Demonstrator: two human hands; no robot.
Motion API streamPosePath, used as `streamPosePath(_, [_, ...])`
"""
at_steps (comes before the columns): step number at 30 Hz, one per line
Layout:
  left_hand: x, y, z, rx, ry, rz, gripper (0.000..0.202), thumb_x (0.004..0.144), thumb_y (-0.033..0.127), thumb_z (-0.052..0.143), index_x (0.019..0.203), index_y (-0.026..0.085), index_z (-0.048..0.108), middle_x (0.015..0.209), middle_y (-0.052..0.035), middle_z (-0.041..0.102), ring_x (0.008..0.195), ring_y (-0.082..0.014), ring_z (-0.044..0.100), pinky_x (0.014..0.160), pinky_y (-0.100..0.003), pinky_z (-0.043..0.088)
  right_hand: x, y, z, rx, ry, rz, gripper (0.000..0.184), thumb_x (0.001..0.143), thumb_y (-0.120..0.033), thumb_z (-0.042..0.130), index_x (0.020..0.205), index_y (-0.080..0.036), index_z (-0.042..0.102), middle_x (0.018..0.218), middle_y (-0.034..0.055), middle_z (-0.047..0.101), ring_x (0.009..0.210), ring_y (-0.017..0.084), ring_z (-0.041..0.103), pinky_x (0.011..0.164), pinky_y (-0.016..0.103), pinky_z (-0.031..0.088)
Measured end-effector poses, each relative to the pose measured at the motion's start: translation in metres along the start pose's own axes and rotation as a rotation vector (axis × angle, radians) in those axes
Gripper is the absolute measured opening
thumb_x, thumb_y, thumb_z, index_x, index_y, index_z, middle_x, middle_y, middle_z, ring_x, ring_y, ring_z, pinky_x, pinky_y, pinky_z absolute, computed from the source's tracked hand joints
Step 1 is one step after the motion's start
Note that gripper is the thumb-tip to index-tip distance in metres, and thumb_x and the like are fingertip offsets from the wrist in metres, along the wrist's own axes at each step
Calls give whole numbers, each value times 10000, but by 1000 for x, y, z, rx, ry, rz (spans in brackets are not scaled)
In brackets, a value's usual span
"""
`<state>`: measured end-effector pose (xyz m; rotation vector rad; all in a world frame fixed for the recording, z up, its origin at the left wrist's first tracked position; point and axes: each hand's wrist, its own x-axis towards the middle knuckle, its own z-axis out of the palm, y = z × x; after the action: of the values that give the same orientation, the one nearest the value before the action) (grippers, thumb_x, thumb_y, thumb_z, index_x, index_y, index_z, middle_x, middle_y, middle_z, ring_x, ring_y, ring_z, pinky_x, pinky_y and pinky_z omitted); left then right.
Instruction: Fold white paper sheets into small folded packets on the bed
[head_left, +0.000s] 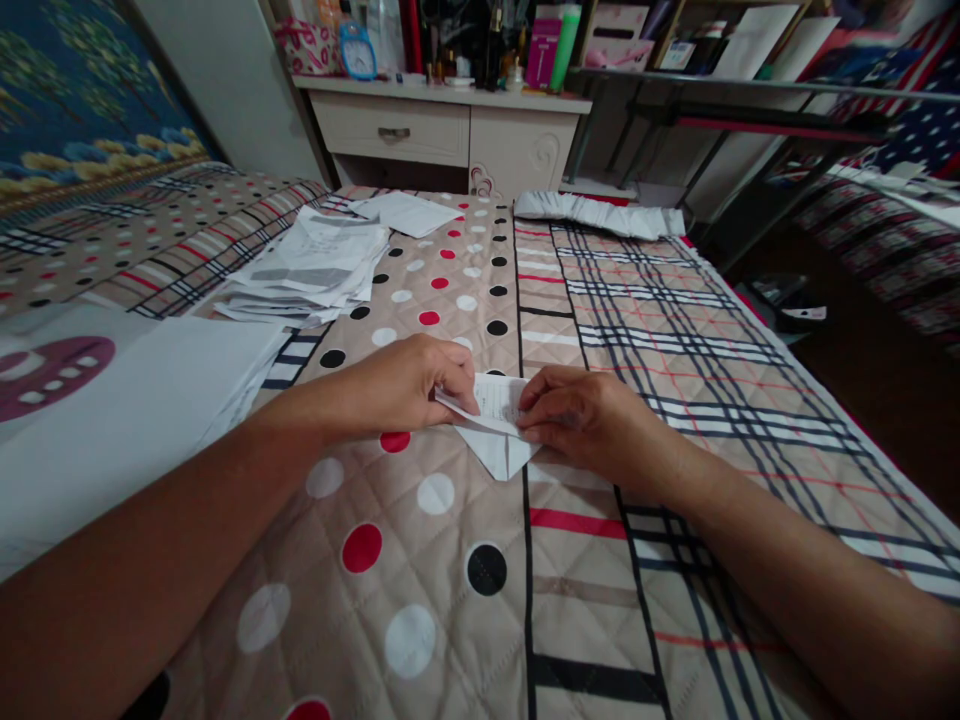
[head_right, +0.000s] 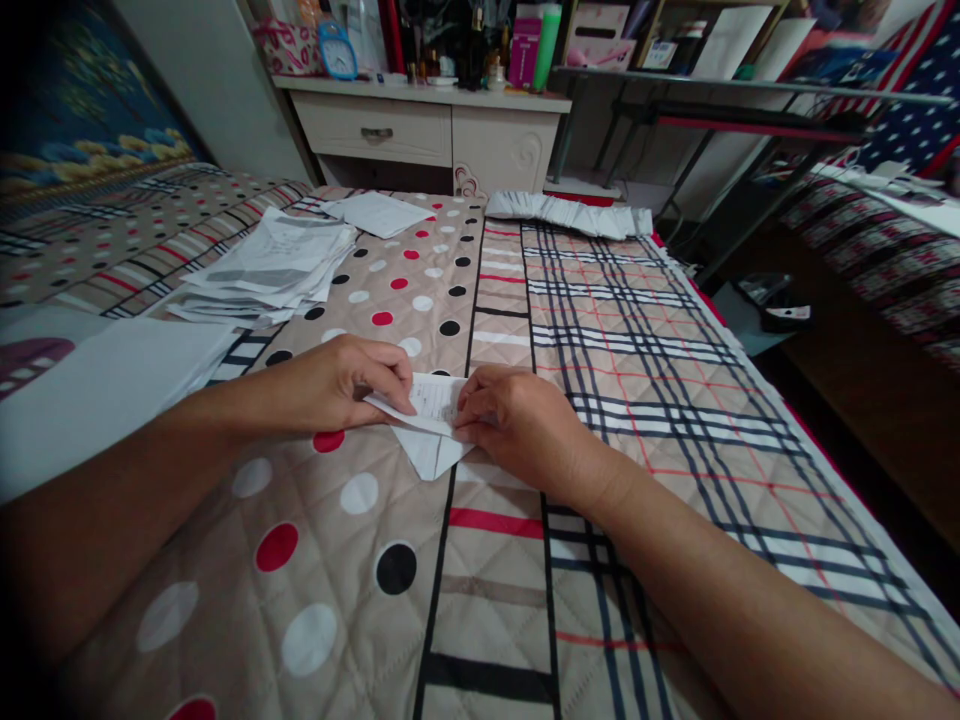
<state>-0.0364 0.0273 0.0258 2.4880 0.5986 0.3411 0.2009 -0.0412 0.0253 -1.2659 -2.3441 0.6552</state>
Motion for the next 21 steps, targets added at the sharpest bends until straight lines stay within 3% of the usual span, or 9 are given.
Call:
streamPosePath(9, [-5,-7,-6,-35,48,-39,77,767,173,677,739,201,744,785,-11,649,683,-91,591,634,-199,454,1,6,4,99,54,46,39,768,-139,703,777,-177,705,863,39,672,788,149,627,718,265,483])
streamPosePath(13, [-10,-10,-8,-19,85,-28,87,760,151,671,694,182,718,773,-17,660,679,-98,599,634,-206,461,1,8,4,169,57,128,99,742,-154,731,828,-180,691,858,23,689,778,144,631,716,257,488])
streamPosePath(21, [-13,-9,-6,65,118,-65,68,737,112,635,703,153,677,735,-15,651,643,-100,576,592,-209,432,2,7,2,223,53,176,82,789,-216,683,863,-184,691,832,14,703,733,141,626,664,249,476])
